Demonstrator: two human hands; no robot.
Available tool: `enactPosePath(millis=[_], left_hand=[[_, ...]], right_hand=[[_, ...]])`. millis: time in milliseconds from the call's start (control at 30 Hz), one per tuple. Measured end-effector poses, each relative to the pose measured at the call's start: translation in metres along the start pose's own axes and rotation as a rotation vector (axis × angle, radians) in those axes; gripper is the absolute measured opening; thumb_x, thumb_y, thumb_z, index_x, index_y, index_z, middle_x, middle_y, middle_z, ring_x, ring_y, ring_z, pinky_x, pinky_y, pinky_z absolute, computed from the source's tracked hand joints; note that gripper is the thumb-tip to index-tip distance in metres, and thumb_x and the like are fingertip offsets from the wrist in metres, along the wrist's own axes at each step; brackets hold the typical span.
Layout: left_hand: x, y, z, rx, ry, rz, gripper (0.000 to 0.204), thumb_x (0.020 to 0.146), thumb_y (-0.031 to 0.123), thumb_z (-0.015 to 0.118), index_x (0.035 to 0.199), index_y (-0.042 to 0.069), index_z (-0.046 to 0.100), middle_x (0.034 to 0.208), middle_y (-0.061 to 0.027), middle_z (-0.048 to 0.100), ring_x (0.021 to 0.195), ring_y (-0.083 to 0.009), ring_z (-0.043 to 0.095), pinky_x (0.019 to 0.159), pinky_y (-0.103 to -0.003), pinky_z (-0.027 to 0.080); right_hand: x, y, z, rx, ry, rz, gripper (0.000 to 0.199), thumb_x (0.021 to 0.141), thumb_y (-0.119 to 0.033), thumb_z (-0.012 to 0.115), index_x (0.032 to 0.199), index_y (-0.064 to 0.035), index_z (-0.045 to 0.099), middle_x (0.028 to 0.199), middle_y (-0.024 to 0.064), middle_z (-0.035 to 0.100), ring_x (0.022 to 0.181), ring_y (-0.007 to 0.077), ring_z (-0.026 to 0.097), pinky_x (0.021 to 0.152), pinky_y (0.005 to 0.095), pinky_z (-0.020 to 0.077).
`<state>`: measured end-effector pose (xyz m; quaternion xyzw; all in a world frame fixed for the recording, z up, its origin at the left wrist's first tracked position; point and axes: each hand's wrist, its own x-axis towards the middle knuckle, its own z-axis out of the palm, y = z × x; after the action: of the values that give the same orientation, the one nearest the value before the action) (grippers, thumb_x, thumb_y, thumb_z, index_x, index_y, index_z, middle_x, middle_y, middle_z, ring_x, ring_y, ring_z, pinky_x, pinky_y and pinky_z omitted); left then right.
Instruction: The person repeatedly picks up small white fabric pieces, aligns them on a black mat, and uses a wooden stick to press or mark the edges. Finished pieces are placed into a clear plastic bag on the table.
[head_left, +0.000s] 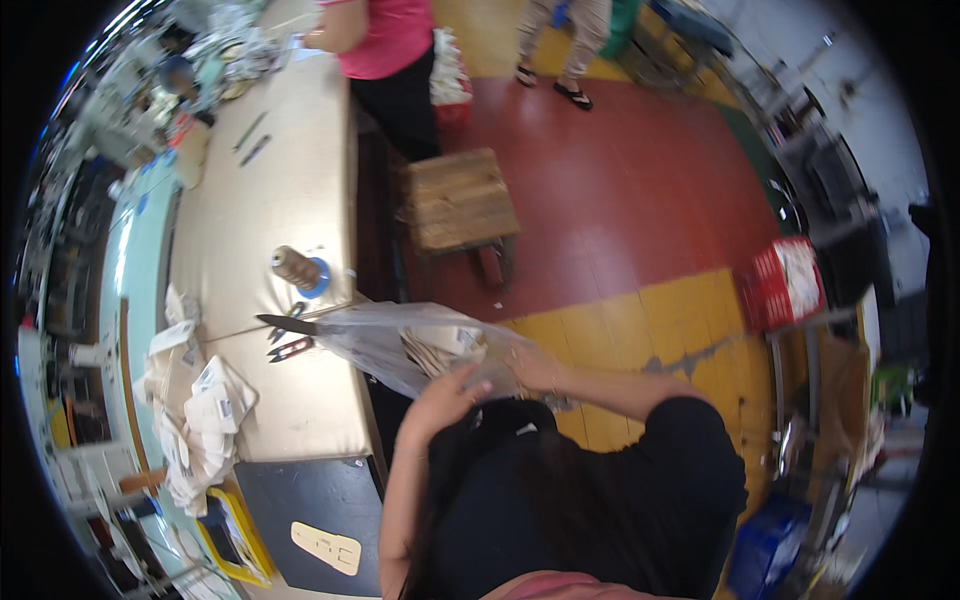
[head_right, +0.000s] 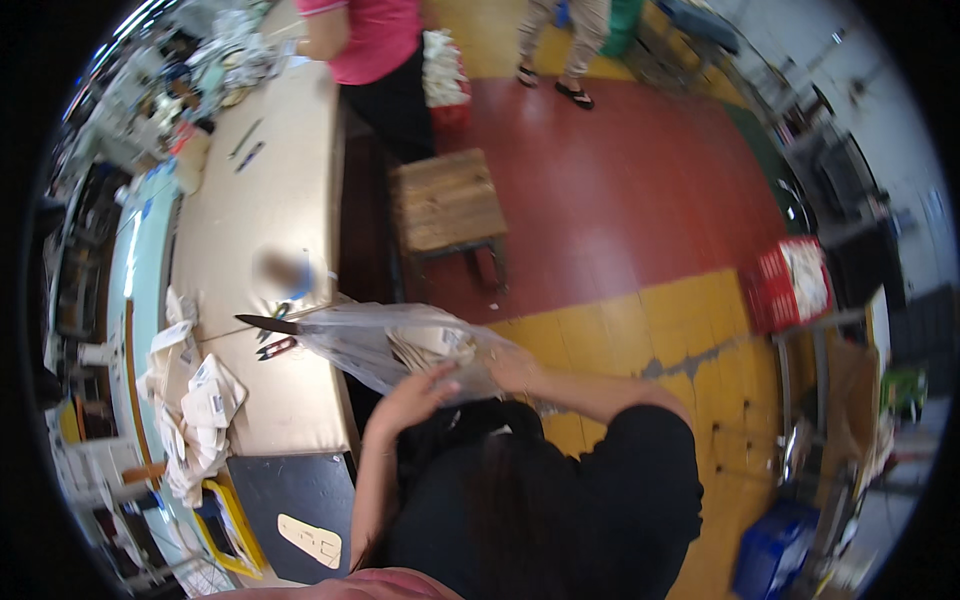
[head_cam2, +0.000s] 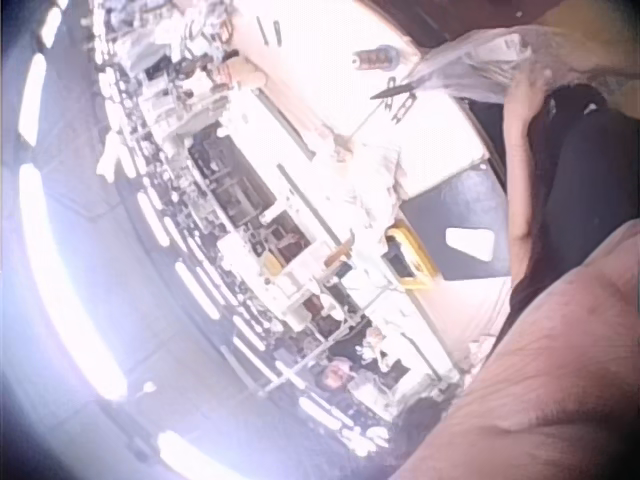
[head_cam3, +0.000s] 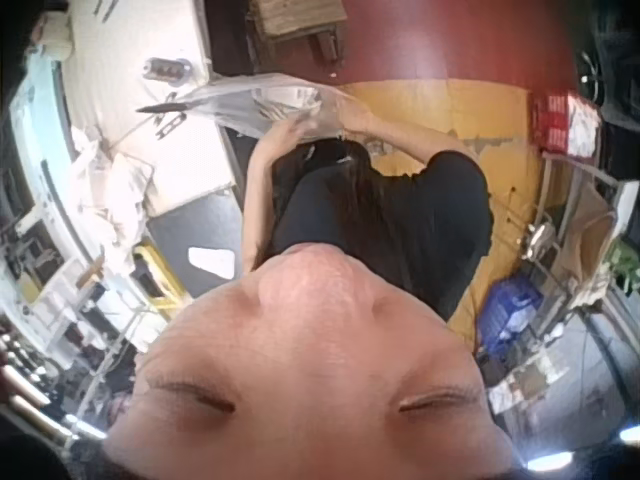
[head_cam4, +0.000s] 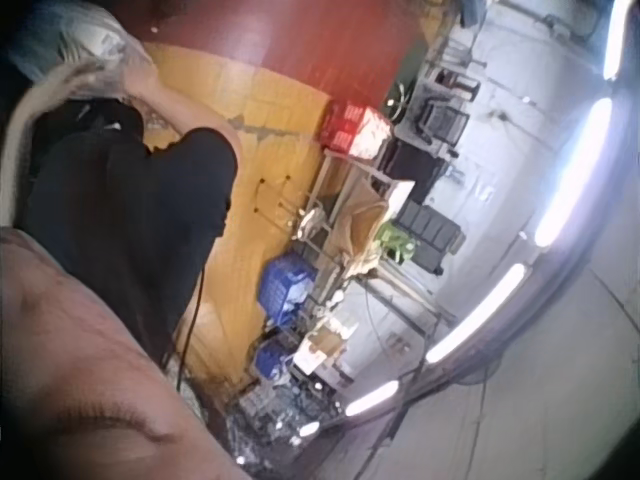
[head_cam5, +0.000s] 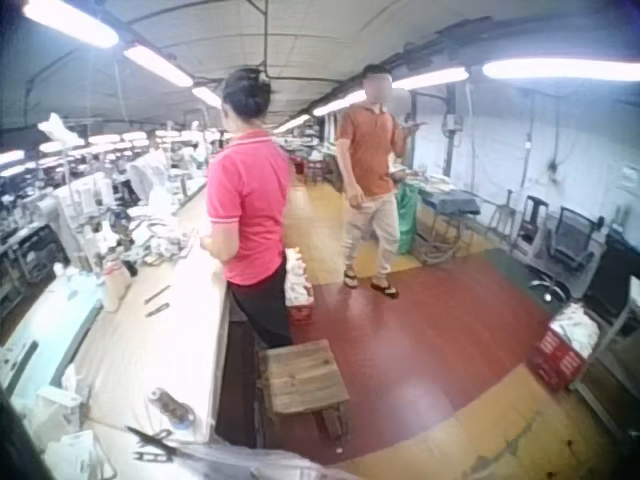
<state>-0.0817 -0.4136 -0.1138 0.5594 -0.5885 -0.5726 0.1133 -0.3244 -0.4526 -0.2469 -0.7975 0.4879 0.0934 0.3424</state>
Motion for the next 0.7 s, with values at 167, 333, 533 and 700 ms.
enactPosePath(millis=[167, 333, 533, 700], left_hand=[[-0.114, 0.13, -0.045, -0.515, 0.675, 1.002, 0.025, 0.099, 0.008, 0.056, 0.118, -0.006, 0.063, 0.114, -0.0219, 0.069, 0.104, -0.0244, 0.066, 0.096, -0.039, 0.052], [-0.169, 0.192, -0.073, -0.384, 0.535, 1.694, 0.025, 0.099, 0.008, 0.056, 0.12, -0.005, 0.061, 0.116, -0.0215, 0.067, 0.106, -0.0246, 0.064, 0.098, -0.039, 0.05], [-0.181, 0.19, -0.081, -0.299, 0.526, 1.702, 0.026, 0.099, 0.009, 0.056, 0.122, -0.004, 0.06, 0.118, -0.021, 0.065, 0.109, -0.0247, 0.062, 0.099, -0.04, 0.048], [-0.192, 0.18, -0.088, -0.284, 0.553, 1.695, 0.027, 0.1, 0.009, 0.056, 0.123, -0.003, 0.058, 0.12, -0.0206, 0.063, 0.11, -0.0249, 0.061, 0.1, -0.04, 0.047]], right_hand=[[0.014, -0.024, -0.01, -0.256, -0.161, -0.07, 0.047, 0.096, -0.029, 0.057, 0.141, -0.0139, 0.053, 0.163, 0.0277, 0.025, 0.106, 0.0389, 0.07, 0.087, 0.051, 0.0571], [-0.002, -0.05, -0.026, -0.248, -0.168, -0.061, 0.056, 0.092, -0.028, 0.067, 0.144, -0.0144, 0.051, 0.164, 0.026, 0.022, 0.101, 0.0393, 0.071, 0.08, 0.0491, 0.0584], [-0.006, -0.062, -0.023, -0.205, -0.18, -0.102, 0.053, 0.091, -0.027, 0.066, 0.142, -0.0154, 0.055, 0.164, 0.0277, 0.023, 0.11, 0.0391, 0.069, 0.088, 0.0487, 0.0571], [0.006, -0.068, -0.022, -0.208, -0.148, -0.148, 0.055, 0.089, -0.031, 0.07, 0.141, -0.0162, 0.055, 0.162, 0.0288, 0.025, 0.111, 0.04, 0.068, 0.088, 0.0481, 0.0577]])
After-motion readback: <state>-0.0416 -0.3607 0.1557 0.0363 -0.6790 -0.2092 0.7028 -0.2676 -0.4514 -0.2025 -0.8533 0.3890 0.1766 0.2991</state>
